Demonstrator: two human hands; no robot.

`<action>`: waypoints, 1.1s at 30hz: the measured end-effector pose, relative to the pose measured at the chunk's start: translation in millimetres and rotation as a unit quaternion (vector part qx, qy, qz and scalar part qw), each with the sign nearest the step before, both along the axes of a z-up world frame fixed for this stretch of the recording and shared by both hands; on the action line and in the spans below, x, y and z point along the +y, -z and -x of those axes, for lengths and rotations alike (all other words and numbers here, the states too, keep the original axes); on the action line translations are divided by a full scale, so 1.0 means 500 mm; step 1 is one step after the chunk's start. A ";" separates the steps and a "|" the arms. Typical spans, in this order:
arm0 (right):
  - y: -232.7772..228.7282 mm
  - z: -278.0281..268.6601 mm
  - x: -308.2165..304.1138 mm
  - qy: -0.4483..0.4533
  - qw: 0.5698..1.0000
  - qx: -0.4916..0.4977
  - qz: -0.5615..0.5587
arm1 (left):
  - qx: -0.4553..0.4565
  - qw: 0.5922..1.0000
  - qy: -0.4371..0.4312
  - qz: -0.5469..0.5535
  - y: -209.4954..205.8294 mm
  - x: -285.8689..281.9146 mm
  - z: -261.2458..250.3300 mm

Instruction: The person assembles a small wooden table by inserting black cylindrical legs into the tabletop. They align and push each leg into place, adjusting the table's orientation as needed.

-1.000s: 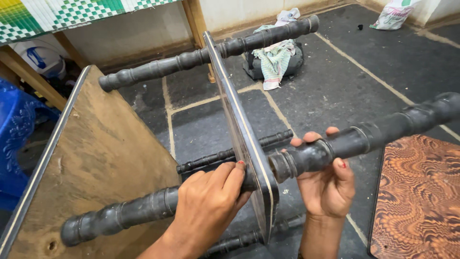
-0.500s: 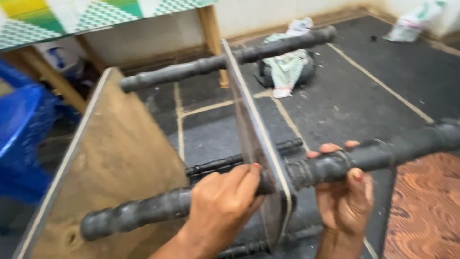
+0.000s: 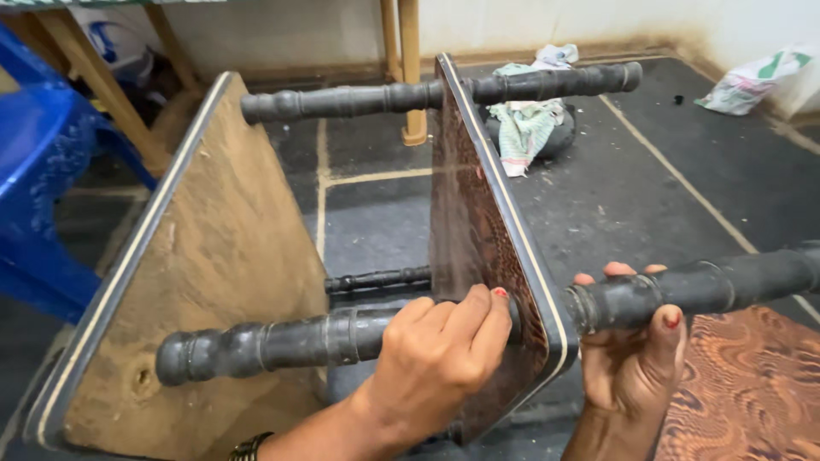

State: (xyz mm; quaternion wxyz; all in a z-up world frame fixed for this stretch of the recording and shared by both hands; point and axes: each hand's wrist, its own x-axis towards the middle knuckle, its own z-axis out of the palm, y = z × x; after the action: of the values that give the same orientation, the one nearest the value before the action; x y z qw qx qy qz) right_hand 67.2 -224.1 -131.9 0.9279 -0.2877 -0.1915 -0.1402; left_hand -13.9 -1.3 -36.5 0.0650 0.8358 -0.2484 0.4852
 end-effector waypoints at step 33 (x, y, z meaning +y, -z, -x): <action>-0.048 -0.009 0.042 -0.008 0.997 0.070 -0.044 | 0.285 0.955 -0.067 -0.051 -0.112 -0.022 -0.020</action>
State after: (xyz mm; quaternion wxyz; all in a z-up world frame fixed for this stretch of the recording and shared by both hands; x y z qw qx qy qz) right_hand 71.8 -203.1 -108.0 0.9520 -0.2538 -0.1218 -0.1203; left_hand -4.0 -12.2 19.6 0.0577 0.9564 -0.1871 0.2166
